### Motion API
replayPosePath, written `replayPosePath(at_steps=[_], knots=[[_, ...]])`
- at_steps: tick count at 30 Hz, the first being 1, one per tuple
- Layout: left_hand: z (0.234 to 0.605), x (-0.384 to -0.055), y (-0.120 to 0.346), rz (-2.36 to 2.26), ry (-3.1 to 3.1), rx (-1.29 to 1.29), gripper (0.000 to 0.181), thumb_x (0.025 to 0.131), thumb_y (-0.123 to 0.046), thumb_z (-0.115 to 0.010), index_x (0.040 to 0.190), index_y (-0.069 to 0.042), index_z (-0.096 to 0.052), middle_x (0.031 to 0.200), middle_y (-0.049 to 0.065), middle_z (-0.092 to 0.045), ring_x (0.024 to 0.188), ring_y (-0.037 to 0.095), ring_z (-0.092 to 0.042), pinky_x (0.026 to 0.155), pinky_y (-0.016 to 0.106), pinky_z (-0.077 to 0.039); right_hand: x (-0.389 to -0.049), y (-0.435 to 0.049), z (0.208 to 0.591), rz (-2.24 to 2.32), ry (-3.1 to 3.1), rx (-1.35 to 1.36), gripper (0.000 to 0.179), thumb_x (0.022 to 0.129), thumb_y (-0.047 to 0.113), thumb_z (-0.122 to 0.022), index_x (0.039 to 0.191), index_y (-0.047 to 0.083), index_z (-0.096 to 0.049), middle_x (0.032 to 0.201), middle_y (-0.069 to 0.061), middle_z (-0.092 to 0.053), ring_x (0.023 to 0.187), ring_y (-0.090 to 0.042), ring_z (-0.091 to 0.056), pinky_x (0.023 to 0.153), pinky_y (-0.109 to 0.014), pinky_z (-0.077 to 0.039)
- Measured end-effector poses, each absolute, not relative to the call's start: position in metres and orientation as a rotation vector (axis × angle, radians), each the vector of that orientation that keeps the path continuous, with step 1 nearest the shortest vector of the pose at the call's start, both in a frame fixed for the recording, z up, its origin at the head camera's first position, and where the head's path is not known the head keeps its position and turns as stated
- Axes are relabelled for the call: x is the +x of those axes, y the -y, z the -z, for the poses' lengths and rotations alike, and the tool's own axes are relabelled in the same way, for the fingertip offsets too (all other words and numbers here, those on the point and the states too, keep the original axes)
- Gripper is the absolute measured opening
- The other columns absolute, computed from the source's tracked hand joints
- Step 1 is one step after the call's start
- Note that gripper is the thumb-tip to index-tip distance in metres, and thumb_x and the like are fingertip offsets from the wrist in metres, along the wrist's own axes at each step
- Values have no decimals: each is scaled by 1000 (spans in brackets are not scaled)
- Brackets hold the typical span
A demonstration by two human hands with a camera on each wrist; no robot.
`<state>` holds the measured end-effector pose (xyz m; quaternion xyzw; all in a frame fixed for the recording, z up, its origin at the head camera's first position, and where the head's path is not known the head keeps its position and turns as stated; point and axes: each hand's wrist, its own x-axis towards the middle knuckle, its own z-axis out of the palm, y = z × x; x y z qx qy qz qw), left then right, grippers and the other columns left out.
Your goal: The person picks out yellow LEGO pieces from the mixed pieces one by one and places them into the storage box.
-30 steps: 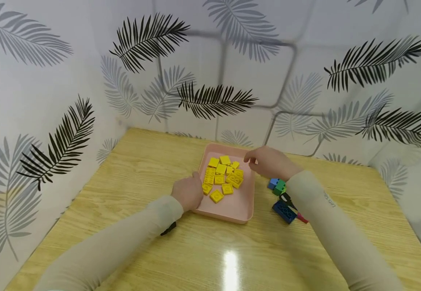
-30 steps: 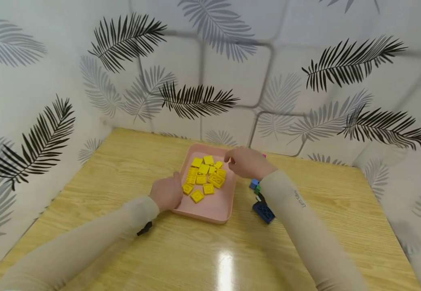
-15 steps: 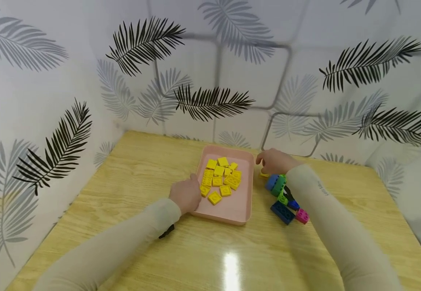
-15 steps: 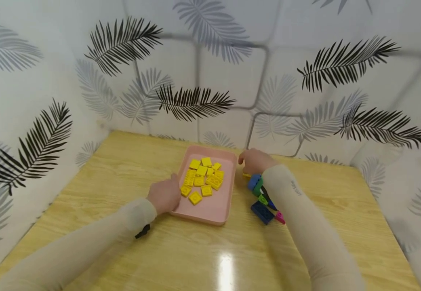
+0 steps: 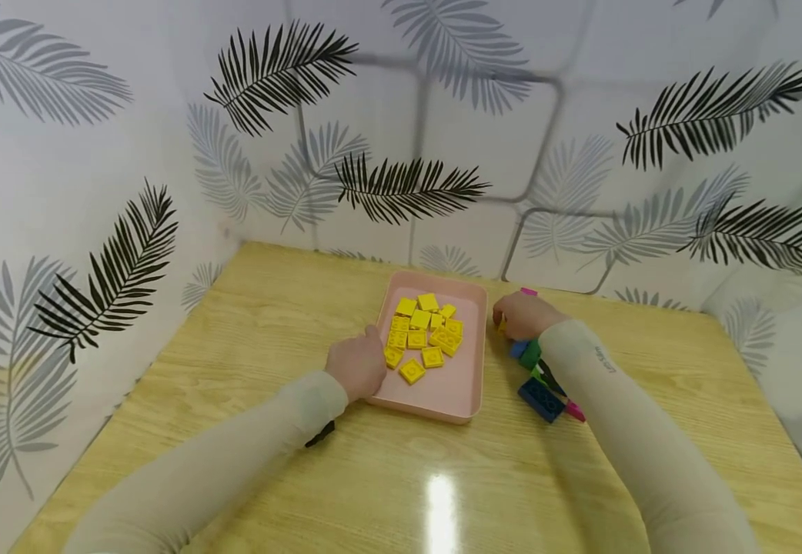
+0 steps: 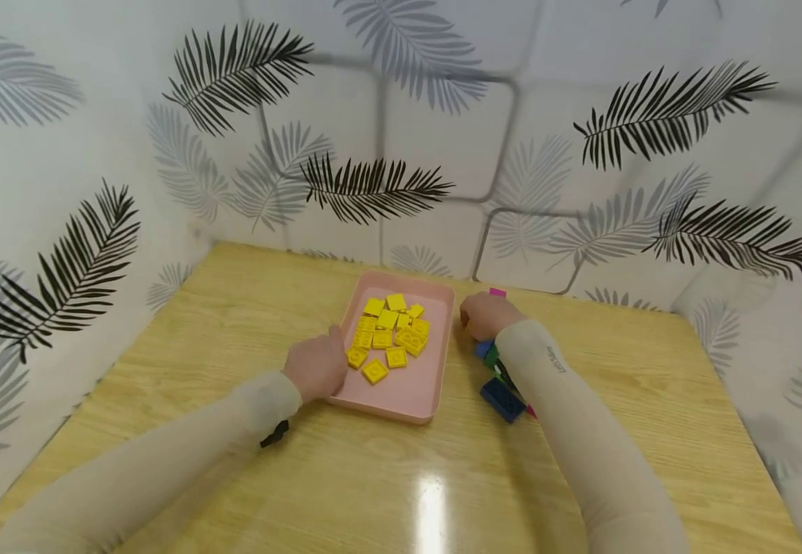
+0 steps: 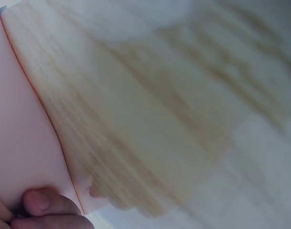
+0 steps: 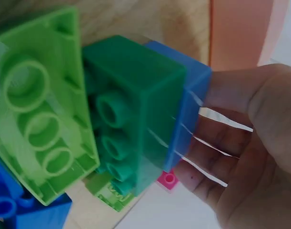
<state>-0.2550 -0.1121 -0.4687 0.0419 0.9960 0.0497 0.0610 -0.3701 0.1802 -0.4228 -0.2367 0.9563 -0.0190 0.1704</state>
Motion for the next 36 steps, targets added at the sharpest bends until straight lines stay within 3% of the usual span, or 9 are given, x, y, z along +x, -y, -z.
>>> replayPosePath(at_steps=[10,20,36], knots=[[466,-257,111,-147,-2985,126,48,102,-26,-53,137,4,-44,65,4,-58,53,15,-57,50,33,-50,-358,-185,409,89,-2820,-746,31,93,3,-60,123,-1,-68,122,-19,-68,110,-35,-65,95,-49,-52],[469,-258,111,-96,-2998,139,54,101,-27,-54,142,6,-40,64,4,-58,52,15,-56,47,31,-48,-332,-170,381,168,-2877,-862,28,93,10,-68,119,2,-70,108,-11,-72,87,-22,-64,84,-42,-54],[468,-256,113,-92,-3008,161,41,101,-28,-55,127,3,-47,65,4,-58,52,15,-56,47,31,-48,-277,-111,377,163,-2725,-972,27,91,13,-75,118,10,-72,114,-4,-70,97,-20,-62,96,-38,-53]])
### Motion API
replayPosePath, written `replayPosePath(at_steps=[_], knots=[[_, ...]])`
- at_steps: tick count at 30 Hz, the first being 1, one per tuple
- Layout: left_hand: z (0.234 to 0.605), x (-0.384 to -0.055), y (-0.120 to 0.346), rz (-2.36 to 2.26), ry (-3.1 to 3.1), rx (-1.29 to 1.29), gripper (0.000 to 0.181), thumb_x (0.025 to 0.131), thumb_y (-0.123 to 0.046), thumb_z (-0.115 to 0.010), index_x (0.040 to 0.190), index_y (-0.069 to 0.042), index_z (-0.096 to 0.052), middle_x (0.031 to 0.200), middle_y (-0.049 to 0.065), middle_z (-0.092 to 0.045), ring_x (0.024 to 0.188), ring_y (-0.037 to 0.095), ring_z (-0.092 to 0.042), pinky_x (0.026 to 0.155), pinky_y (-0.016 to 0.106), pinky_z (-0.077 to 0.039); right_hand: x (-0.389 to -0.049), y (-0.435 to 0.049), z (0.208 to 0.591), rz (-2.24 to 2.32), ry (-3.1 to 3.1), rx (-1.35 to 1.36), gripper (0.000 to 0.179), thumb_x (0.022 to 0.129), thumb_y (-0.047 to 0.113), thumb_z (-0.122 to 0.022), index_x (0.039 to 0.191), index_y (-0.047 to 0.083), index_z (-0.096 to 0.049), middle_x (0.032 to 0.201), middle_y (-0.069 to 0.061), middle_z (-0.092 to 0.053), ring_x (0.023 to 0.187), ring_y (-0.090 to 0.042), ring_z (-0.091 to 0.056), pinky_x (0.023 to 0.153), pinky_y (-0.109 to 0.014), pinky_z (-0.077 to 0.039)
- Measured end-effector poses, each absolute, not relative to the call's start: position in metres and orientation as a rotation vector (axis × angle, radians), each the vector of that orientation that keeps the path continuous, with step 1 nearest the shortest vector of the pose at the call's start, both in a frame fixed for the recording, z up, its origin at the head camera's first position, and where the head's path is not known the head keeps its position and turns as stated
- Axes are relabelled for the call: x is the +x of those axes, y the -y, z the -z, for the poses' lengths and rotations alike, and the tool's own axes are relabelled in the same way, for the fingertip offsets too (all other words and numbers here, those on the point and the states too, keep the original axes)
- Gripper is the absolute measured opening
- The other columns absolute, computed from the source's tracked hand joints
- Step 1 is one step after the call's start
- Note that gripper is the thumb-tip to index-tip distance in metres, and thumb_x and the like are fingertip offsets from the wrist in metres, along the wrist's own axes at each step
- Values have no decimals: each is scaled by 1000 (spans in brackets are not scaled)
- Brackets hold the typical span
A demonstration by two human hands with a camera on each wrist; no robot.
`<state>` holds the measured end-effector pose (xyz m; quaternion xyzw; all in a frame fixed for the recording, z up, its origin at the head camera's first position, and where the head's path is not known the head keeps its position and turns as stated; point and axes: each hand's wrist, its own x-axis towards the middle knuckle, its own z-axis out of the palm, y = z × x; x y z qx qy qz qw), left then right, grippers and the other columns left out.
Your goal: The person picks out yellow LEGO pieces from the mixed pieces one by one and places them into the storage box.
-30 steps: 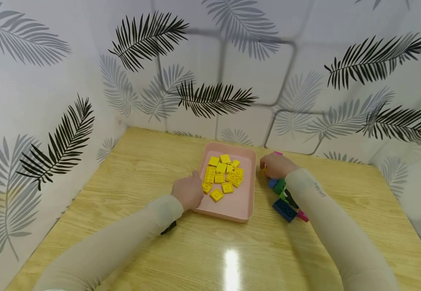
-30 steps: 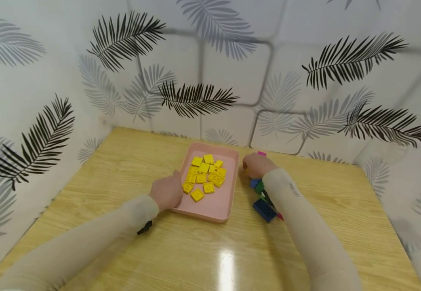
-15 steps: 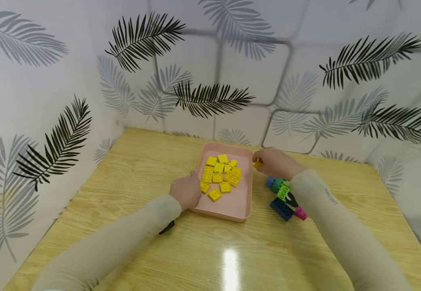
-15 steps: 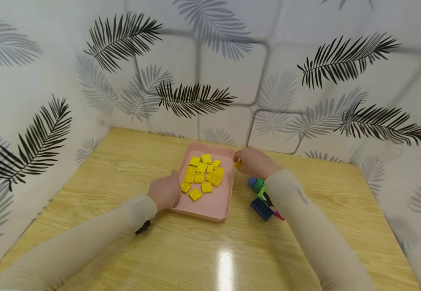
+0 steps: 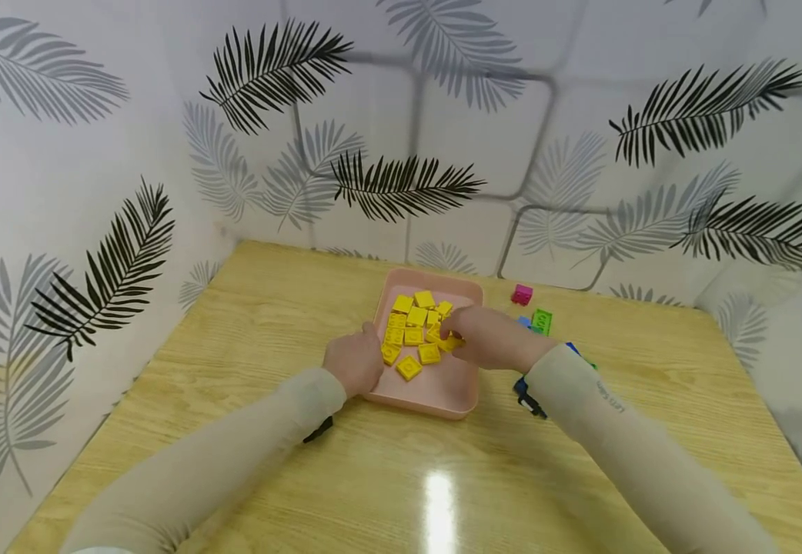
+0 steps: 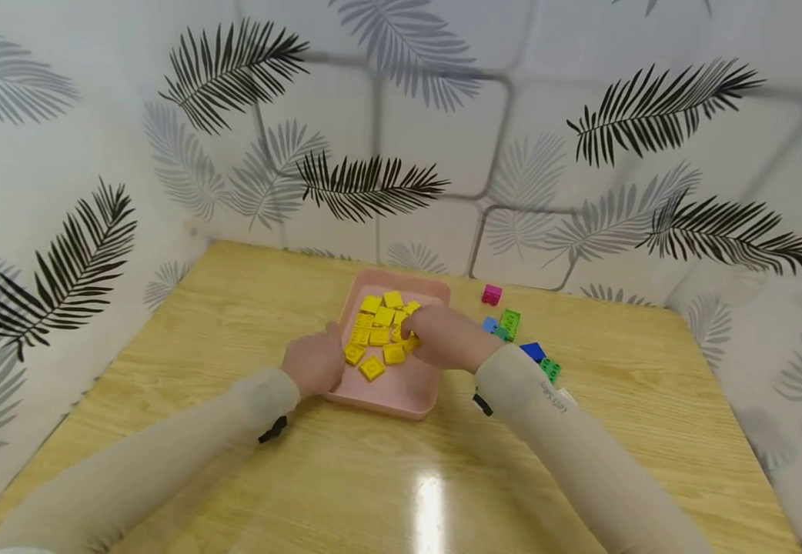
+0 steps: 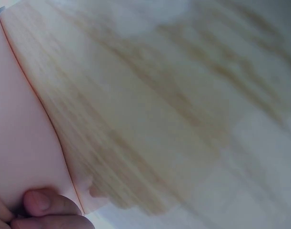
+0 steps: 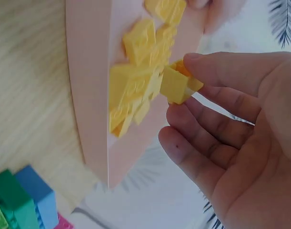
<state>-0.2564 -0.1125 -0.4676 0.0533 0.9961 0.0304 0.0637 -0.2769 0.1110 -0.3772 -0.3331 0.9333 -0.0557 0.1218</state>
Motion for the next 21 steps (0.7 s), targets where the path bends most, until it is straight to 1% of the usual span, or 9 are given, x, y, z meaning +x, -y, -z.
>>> replayPosePath(at_steps=[4,9,12,16,21], knots=[[468,-256,112,-81,-3027,166,38,100,-28,-56,122,2,-49,64,4,-57,52,15,-57,48,32,-49,-272,-103,385,152,-2669,-949,29,89,13,-77,117,14,-72,106,1,-68,91,-18,-58,91,-34,-53],[469,-255,112,-74,-3034,170,37,100,-28,-57,120,1,-49,64,4,-57,52,15,-57,50,33,-51,-272,-97,400,143,-2623,-967,26,89,14,-77,115,18,-74,102,7,-68,90,-15,-57,90,-30,-51],[469,-255,112,-77,-3030,168,36,100,-28,-57,120,1,-49,64,4,-57,52,15,-57,50,33,-51,-271,-93,404,166,-2596,-1001,22,90,13,-77,111,18,-75,98,7,-67,90,-16,-57,89,-30,-50],[469,-255,112,-83,-3028,167,36,100,-28,-56,119,1,-49,64,4,-57,52,15,-57,49,32,-50,-268,-90,406,172,-2588,-999,24,89,14,-78,111,21,-75,101,9,-67,94,-14,-56,93,-30,-49],[468,-256,112,-96,-3031,155,35,100,-27,-56,120,1,-49,64,4,-57,53,15,-57,49,33,-50,-267,-87,407,143,-2600,-1001,30,88,16,-79,117,21,-74,109,7,-69,97,-14,-57,100,-32,-49]])
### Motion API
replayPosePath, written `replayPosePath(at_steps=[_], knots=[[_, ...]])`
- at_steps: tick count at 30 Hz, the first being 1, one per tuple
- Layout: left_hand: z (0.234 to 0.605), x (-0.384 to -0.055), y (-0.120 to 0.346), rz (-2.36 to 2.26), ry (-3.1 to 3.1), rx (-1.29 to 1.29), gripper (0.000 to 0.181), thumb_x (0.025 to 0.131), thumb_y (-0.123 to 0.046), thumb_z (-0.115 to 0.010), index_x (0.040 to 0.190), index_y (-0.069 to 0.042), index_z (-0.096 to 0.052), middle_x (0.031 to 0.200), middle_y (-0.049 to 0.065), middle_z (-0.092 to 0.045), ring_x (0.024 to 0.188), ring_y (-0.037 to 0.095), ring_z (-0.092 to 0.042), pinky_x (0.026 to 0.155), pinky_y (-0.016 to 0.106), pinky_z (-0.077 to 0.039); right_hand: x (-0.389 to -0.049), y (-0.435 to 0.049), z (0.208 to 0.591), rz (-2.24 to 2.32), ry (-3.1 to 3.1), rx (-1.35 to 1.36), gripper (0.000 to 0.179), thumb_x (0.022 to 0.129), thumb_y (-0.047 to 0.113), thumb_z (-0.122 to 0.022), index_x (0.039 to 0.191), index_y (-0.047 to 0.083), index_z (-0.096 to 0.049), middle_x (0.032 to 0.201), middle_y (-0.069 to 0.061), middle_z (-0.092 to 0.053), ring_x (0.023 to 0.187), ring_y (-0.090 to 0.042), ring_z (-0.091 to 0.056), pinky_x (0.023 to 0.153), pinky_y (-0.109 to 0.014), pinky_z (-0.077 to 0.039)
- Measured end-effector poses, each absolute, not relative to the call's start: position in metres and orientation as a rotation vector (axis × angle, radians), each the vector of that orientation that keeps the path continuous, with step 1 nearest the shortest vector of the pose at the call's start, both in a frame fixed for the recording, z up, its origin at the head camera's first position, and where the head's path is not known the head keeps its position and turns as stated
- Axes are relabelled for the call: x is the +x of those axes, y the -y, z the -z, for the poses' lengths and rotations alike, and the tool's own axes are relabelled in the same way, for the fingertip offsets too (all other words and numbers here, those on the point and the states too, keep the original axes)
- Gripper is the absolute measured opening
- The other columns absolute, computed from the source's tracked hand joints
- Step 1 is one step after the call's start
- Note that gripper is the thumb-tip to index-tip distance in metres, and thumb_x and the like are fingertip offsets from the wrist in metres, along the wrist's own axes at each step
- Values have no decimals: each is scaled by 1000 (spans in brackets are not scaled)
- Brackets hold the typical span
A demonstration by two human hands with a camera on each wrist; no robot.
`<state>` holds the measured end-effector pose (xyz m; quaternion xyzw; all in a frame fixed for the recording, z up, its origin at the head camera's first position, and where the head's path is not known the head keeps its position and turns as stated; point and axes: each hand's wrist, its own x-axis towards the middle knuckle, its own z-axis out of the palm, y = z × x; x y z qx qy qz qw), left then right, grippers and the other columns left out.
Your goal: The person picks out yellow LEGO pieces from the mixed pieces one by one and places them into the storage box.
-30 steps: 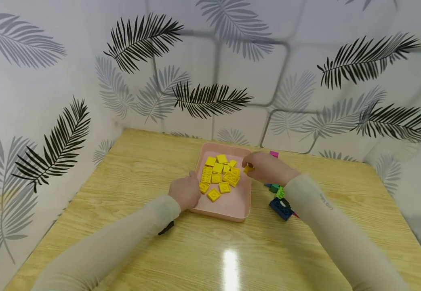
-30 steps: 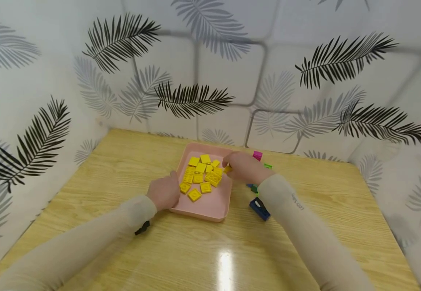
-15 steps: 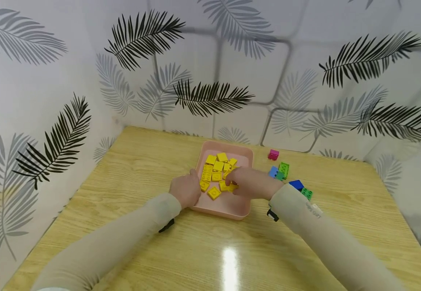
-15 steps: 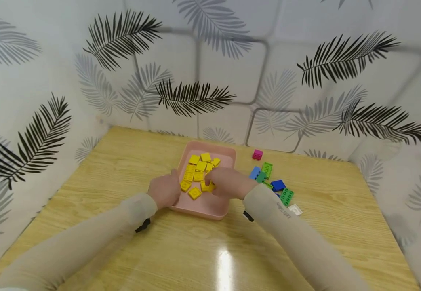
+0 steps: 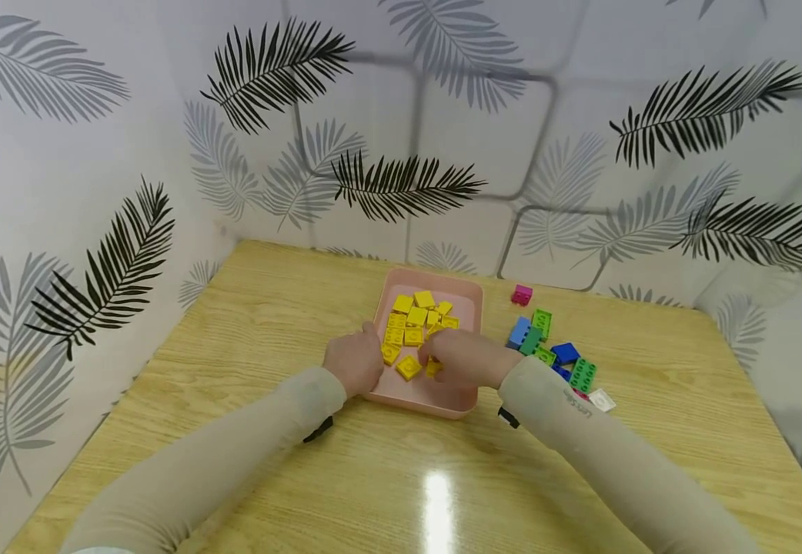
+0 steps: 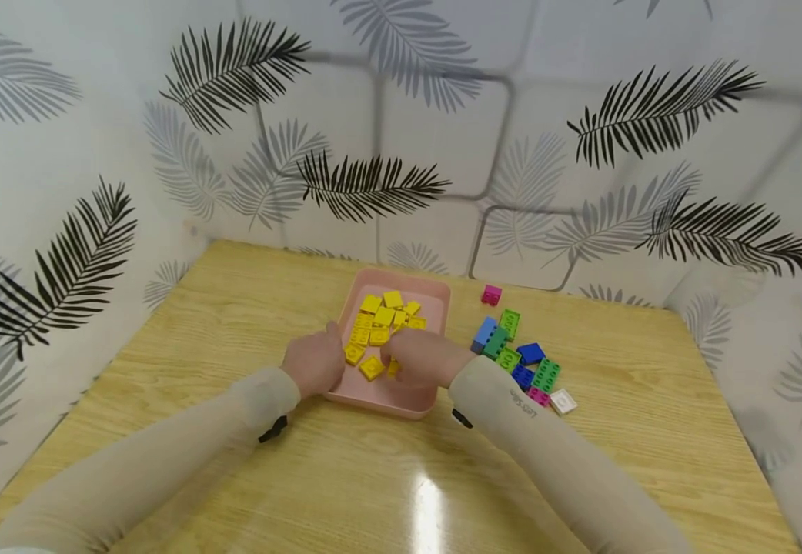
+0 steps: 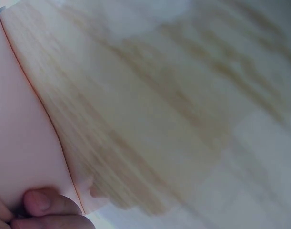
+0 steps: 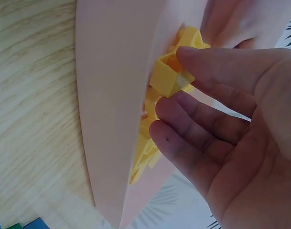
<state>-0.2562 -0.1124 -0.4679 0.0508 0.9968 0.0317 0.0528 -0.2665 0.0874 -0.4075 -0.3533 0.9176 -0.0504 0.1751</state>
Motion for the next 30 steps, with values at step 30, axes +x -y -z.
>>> replayPosePath(at_steps=[30], knots=[[463,-266,114,-113,-2941,65,40,103,-30,-44,128,0,-52,72,6,-60,58,18,-57,48,30,-45,-268,-143,385,250,-2807,-1077,25,97,21,-69,120,12,-70,117,-6,-68,98,-20,-66,85,-36,-56]])
